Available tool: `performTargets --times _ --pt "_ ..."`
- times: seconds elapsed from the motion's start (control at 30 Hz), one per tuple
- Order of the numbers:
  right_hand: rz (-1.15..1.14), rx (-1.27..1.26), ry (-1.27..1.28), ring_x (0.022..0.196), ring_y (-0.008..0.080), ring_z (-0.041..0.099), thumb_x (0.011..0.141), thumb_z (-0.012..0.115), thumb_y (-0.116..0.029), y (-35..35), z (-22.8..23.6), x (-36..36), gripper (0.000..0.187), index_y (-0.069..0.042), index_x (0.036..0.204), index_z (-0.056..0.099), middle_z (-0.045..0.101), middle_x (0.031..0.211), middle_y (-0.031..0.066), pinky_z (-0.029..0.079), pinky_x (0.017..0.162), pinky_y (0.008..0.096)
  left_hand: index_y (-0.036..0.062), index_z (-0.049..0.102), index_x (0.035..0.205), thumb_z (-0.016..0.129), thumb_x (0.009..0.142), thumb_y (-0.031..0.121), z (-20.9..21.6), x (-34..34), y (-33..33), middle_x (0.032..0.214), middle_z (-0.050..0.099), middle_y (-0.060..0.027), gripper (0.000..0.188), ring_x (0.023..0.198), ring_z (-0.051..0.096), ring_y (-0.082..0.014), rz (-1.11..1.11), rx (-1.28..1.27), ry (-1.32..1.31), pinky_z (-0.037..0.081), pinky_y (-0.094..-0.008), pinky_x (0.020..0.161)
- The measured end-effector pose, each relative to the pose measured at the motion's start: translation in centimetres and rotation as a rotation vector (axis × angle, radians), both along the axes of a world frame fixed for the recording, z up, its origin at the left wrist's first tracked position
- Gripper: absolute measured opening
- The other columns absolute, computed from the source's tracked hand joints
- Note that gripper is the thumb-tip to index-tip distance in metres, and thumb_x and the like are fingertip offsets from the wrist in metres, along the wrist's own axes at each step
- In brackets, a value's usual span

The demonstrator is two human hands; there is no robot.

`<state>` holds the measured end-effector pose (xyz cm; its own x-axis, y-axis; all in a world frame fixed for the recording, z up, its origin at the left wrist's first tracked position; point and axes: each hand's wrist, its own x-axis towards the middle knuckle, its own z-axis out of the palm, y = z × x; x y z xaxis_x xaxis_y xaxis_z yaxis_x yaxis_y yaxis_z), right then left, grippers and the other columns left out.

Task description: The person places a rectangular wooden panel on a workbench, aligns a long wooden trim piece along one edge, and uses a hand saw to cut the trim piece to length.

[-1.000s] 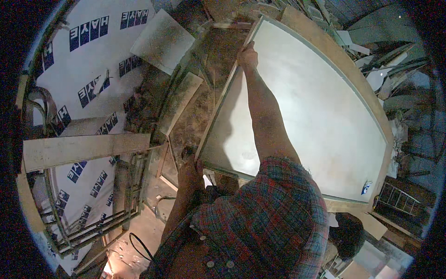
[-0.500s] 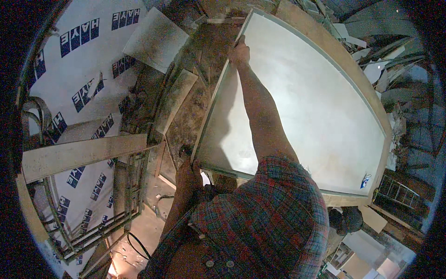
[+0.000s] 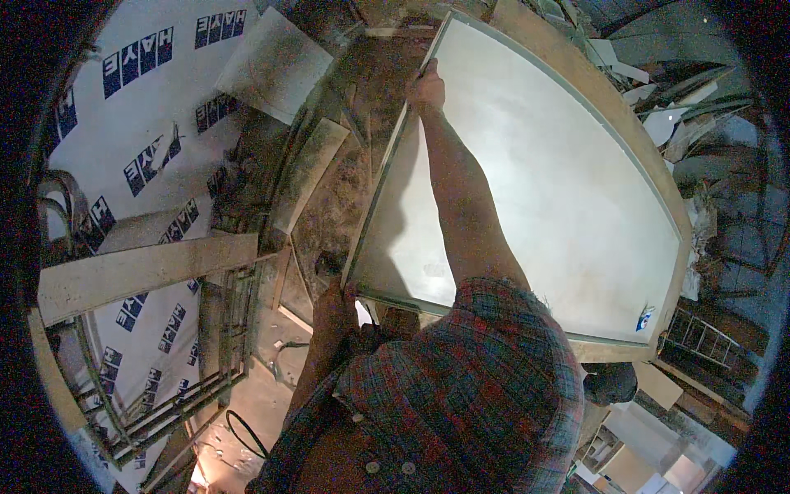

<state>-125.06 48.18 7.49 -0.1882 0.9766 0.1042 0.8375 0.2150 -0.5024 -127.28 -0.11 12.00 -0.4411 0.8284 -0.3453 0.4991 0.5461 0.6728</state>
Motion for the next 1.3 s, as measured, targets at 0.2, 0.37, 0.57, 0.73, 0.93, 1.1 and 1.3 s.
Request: performTargets --times 0.2,0.37,0.57,0.73,0.93,1.1,1.3 --pt "0.020 -0.054 -0.015 0.089 0.0450 0.065 0.088 0.054 -0.031 1.6 -0.1 1.0 0.066 0.000 0.141 0.032 0.067 0.095 0.0263 0.053 0.078 0.0511 -0.0022 0.053 0.112 0.047 0.098 0.029 -0.7 0.2 0.4 0.076 0.064 -0.0258 0.035 0.069 0.065 -0.0435 -0.074 -0.044 0.040 0.052 -0.0523 0.058" --pt "0.005 0.057 -0.061 0.085 0.0425 0.066 0.088 0.054 -0.031 2.1 -1.2 1.4 0.060 0.001 0.135 0.037 0.067 0.091 0.0265 0.054 0.073 0.0505 -0.0019 0.050 0.120 0.049 0.097 0.030 0.2 -0.4 1.0 0.087 0.064 -0.0288 0.039 0.076 0.065 -0.0447 -0.065 -0.125 -0.127 0.052 -0.0535 0.066" --pt "-0.032 -0.021 -0.024 0.091 0.0440 0.065 0.088 0.057 -0.035 1.4 0.0 0.6 0.050 -0.003 0.123 0.043 0.066 0.095 0.0276 0.053 0.075 0.0504 0.0010 0.049 0.127 0.050 0.097 0.025 0.3 -0.4 -1.3 0.099 0.062 -0.0304 0.039 0.089 0.064 -0.0443 0.074 0.067 -0.263 0.051 -0.0496 0.074" --pt "-0.019 -0.004 0.024 0.092 0.0434 0.065 0.090 0.055 -0.036 1.1 0.6 0.5 0.050 -0.002 0.125 0.046 0.066 0.098 0.0272 0.053 0.077 0.0503 0.0028 0.049 0.130 0.050 0.098 0.028 0.3 -0.3 -3.8 0.117 0.056 -0.0300 0.041 0.104 0.059 -0.0451 0.078 -0.076 -0.326 0.049 -0.0510 0.082" --pt "0.001 0.040 0.068 0.096 0.0426 0.064 0.092 0.053 -0.033 0.7 0.2 0.6 0.051 0.001 0.130 0.048 0.067 0.103 0.0252 0.051 0.079 0.0490 0.0023 0.050 0.132 0.054 0.095 0.022 1.8 -0.7 -3.5 0.109 0.057 -0.0265 0.042 0.099 0.059 -0.0446 0.139 0.108 -0.353 0.048 -0.0515 0.082" --pt "-0.010 0.102 0.123 0.100 0.0400 0.064 0.091 0.055 -0.032 0.6 -0.8 1.2 0.054 0.001 0.133 0.049 0.066 0.105 0.0260 0.051 0.081 0.0451 0.0013 0.047 0.134 0.055 0.094 0.022 0.7 -0.3 -4.5 0.108 0.057 -0.0265 0.046 0.090 0.062 -0.0425 0.080 0.072 -0.336 0.052 -0.0473 0.072" --pt "0.095 0.113 0.221 0.095 0.0414 0.064 0.089 0.056 -0.033 -0.3 -0.6 1.2 0.040 -0.006 0.119 0.060 0.067 0.098 0.0256 0.050 0.080 0.0464 0.0004 0.046 0.135 0.050 0.097 0.029 1.5 -0.8 -3.5 0.109 0.057 -0.0263 0.048 0.093 0.061 -0.0438 0.006 0.062 -0.225 0.051 -0.0496 0.076"
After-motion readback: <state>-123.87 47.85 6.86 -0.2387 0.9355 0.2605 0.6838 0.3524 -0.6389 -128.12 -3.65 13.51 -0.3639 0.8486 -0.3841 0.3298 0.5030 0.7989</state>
